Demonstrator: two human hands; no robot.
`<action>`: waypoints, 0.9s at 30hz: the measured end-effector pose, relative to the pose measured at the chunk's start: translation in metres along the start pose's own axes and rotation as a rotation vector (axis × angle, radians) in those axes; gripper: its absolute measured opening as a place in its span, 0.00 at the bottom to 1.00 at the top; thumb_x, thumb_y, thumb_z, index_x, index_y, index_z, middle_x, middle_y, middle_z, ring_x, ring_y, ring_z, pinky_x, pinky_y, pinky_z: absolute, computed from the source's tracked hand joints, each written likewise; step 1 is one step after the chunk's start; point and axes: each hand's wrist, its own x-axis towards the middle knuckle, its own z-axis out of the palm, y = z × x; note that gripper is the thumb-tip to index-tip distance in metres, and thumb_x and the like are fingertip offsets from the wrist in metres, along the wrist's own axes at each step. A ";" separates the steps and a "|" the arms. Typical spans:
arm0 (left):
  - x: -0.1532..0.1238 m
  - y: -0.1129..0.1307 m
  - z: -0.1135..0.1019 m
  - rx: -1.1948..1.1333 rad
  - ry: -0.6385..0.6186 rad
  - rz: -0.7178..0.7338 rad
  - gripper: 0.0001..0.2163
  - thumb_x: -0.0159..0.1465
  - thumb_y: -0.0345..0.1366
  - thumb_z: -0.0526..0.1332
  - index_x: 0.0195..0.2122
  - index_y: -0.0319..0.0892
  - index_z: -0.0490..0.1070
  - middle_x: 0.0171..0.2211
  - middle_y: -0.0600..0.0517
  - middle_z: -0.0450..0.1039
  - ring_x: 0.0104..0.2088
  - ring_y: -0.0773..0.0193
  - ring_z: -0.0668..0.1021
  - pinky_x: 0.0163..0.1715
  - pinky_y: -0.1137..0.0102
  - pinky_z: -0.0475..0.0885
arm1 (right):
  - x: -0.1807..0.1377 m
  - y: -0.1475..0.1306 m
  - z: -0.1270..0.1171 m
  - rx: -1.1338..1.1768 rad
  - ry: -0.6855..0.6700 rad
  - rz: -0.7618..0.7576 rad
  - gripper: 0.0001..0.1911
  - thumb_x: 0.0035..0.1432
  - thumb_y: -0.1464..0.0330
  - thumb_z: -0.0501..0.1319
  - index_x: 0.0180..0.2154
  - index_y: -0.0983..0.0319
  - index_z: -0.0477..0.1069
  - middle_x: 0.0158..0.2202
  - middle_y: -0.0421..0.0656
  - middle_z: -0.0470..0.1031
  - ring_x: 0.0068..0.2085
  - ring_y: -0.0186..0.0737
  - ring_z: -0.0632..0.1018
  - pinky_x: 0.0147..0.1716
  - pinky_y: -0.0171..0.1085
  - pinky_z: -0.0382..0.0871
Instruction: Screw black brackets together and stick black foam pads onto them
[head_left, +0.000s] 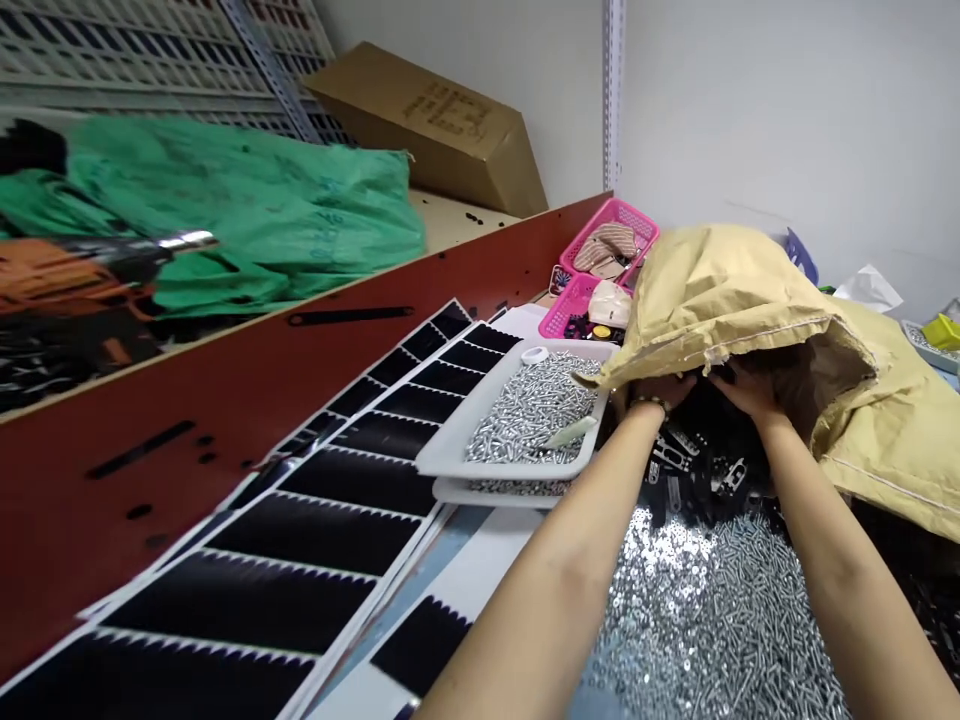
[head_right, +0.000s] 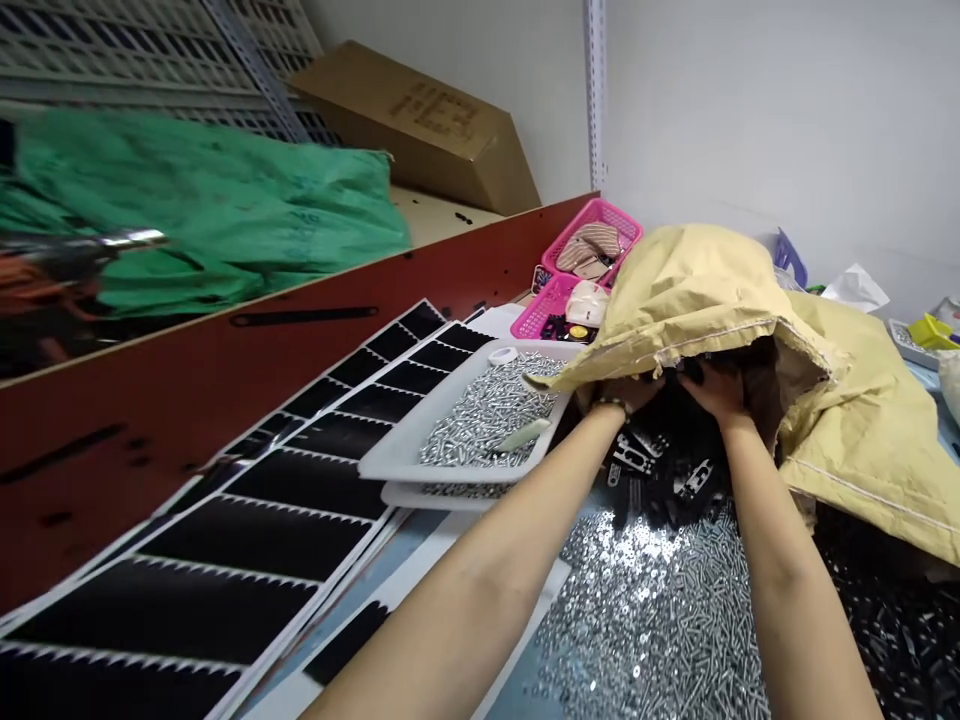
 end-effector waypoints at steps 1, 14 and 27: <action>-0.008 0.005 0.002 0.011 -0.008 -0.018 0.28 0.61 0.53 0.56 0.58 0.41 0.64 0.61 0.42 0.61 0.64 0.39 0.55 0.61 0.49 0.49 | -0.010 -0.002 -0.001 -0.011 -0.037 0.005 0.36 0.56 0.43 0.51 0.60 0.56 0.60 0.58 0.50 0.68 0.59 0.57 0.66 0.56 0.53 0.57; -0.107 0.047 -0.015 -0.156 0.022 0.038 0.36 0.52 0.42 0.64 0.61 0.36 0.55 0.63 0.35 0.52 0.64 0.42 0.54 0.61 0.54 0.52 | -0.121 0.002 -0.017 0.130 0.040 -0.048 0.25 0.57 0.69 0.57 0.57 0.61 0.62 0.51 0.50 0.71 0.53 0.47 0.72 0.55 0.45 0.61; -0.260 0.022 -0.021 -0.599 0.129 0.250 0.17 0.65 0.31 0.53 0.56 0.41 0.62 0.53 0.43 0.70 0.51 0.60 0.75 0.47 0.65 0.74 | -0.154 -0.008 -0.011 0.514 0.293 0.130 0.25 0.49 0.66 0.56 0.51 0.63 0.61 0.49 0.52 0.67 0.53 0.51 0.69 0.53 0.50 0.62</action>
